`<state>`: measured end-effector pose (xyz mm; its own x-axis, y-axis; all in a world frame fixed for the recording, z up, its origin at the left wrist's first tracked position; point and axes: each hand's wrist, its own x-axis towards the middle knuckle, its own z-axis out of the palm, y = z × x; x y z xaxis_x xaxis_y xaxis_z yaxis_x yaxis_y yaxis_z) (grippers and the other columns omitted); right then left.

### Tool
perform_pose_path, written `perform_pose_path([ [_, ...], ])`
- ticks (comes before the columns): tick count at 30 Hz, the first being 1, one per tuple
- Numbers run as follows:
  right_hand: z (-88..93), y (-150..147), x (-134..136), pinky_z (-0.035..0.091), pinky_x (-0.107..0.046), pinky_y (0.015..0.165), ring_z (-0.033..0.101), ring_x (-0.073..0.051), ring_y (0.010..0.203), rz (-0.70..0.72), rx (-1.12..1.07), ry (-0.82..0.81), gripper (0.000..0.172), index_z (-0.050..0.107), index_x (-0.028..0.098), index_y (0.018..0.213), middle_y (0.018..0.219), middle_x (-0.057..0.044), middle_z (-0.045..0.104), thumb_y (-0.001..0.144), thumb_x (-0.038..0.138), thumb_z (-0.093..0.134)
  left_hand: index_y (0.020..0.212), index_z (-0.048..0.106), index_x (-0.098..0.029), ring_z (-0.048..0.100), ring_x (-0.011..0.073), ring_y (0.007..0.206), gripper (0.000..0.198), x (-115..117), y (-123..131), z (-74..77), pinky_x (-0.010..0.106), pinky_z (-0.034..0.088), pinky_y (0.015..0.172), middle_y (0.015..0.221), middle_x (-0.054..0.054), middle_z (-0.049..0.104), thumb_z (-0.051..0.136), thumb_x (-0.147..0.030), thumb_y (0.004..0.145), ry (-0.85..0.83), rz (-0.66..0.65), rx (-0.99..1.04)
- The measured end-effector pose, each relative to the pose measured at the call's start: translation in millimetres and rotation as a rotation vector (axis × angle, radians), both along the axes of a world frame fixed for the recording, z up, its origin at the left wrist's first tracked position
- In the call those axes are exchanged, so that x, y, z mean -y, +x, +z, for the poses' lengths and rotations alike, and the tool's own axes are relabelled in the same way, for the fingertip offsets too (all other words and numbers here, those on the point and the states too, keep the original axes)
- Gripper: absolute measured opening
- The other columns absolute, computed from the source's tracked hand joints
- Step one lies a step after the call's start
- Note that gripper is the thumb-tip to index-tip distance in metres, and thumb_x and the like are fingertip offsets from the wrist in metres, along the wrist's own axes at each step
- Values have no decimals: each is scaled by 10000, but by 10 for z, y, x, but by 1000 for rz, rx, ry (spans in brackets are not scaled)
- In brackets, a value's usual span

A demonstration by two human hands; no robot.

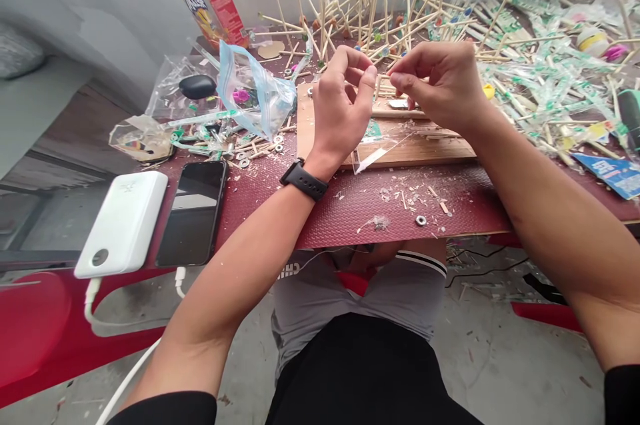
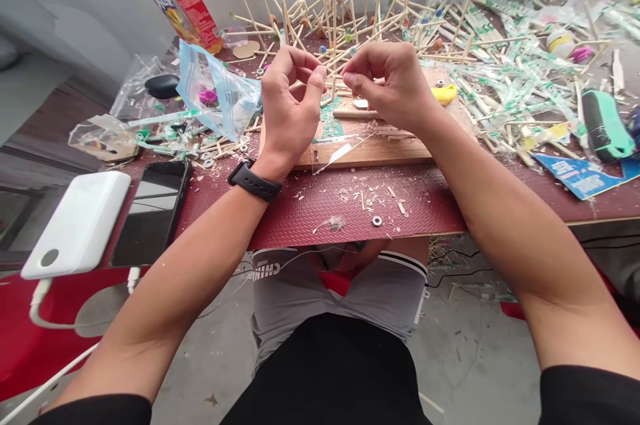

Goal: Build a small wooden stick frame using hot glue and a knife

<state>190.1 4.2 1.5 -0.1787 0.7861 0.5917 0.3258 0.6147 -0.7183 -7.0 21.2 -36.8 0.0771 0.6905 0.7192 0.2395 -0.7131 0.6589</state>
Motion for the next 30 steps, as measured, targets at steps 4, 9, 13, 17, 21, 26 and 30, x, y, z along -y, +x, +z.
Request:
perform_pose_path([
  [4, -5, -1, -1, 631, -431, 714, 590, -188, 666, -4, 3, 4, 473, 781, 293, 782, 752, -39, 738, 837, 732, 949, 1021, 622, -366, 727, 259, 876, 189, -76, 5, -46, 445, 593, 645, 999, 53, 782, 704, -524, 1087, 18, -27, 41],
  [9, -13, -5, -14, 579, -419, 646, 586, -181, 638, 5, -1, 18, 568, 791, 289, 783, 733, -33, 744, 786, 840, 928, 1015, 613, -377, 686, 238, 841, 314, -165, 4, -85, 459, 576, 623, 1002, 29, 792, 707, -673, 1057, 19, -73, 60],
  [13, -27, 0, -41, 532, -393, 623, 584, -166, 627, 23, -12, 43, 554, 816, 277, 796, 717, -26, 734, 793, 818, 939, 1051, 590, -368, 669, 230, 889, 407, -197, -7, -108, 460, 572, 668, 1039, 31, 803, 620, -773, 1075, 6, -73, 22],
  [17, -34, 5, -46, 553, -404, 642, 588, -173, 629, 27, -12, 41, 513, 823, 283, 801, 728, -29, 746, 800, 778, 959, 1059, 588, -359, 671, 233, 893, 322, -166, -4, -107, 448, 559, 680, 1046, 44, 799, 616, -676, 1115, 17, -65, -3],
  [21, -30, 3, -25, 583, -416, 665, 586, -182, 638, 8, -11, 17, 430, 823, 297, 799, 749, -34, 757, 814, 697, 980, 1043, 599, -357, 708, 253, 879, 235, -101, 5, -77, 452, 573, 675, 1026, 59, 775, 634, -577, 1119, 31, -36, 16],
  [26, -10, 1, 0, 598, -401, 676, 591, -185, 664, -18, 23, -23, 373, 801, 305, 800, 790, -36, 774, 844, 642, 956, 1042, 633, -329, 719, 252, 880, 284, -102, -1, -62, 432, 582, 683, 999, 70, 745, 700, -602, 1085, 9, -23, 5],
  [30, -7, 0, -4, 581, -400, 673, 593, -184, 658, -13, 31, -23, 397, 770, 300, 785, 767, -24, 751, 852, 650, 946, 1025, 639, -307, 721, 237, 860, 316, -85, -7, -41, 414, 589, 685, 978, 54, 731, 739, -603, 1069, -22, -36, 21],
])
